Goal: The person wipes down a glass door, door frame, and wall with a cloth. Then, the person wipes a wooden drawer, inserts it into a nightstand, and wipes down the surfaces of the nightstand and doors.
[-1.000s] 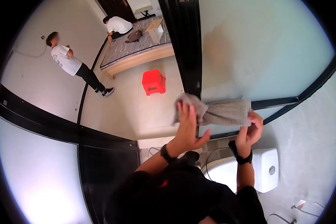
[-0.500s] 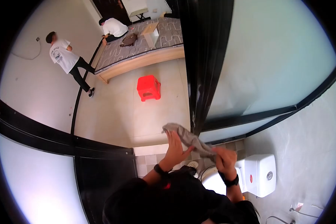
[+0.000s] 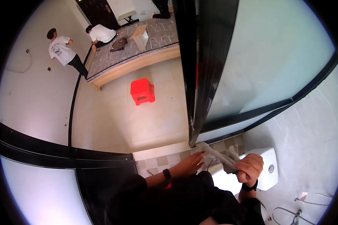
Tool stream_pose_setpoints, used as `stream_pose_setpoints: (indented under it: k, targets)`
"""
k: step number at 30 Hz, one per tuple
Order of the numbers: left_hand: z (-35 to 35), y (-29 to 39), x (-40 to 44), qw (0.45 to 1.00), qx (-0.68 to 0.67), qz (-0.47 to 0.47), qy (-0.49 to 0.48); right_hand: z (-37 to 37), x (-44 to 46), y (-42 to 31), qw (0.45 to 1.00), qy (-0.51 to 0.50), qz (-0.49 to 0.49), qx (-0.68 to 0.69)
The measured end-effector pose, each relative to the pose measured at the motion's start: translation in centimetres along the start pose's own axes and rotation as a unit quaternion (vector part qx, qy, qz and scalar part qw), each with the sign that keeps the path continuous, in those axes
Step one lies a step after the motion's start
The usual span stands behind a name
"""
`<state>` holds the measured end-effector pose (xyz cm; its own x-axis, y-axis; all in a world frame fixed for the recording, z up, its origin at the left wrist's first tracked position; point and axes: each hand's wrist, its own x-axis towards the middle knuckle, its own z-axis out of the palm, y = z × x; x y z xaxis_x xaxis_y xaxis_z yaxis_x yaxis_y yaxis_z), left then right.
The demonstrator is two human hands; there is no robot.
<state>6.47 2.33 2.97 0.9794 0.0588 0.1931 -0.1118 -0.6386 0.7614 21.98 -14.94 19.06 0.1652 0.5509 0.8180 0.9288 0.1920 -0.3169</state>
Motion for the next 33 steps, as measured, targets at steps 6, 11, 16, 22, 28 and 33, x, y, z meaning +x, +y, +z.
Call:
stream_pose_setpoints:
  k: [6,11,16,22,28,33]
  targets:
    - [-0.9,4.0,5.9,0.984,-0.044,-0.076,-0.156,1.1,-0.6,0.6,0.999,0.018,0.008,0.042]
    - [0.5,2.4,6.9,0.991,-0.091,-0.03,-0.097,-1.5,-2.5,0.0,0.992,0.059,0.106,-0.018]
    - [0.0,4.6,8.1,0.991,-0.096,-0.088,0.04,-5.1,-6.7,3.7,0.923,0.203,0.322,-0.055]
    - [-4.2,13.0,13.6,0.919,0.109,0.222,0.307,-8.4,-0.5,8.8,0.937,0.317,0.143,-0.003]
    - [-7.7,18.3,21.8,0.877,0.227,0.19,0.379,-7.4,13.5,11.5,0.96,0.193,-0.032,-0.198]
    - [-5.6,14.9,24.3,0.905,0.254,-0.12,0.318,-4.1,13.7,17.4,0.927,0.171,-0.05,-0.329]
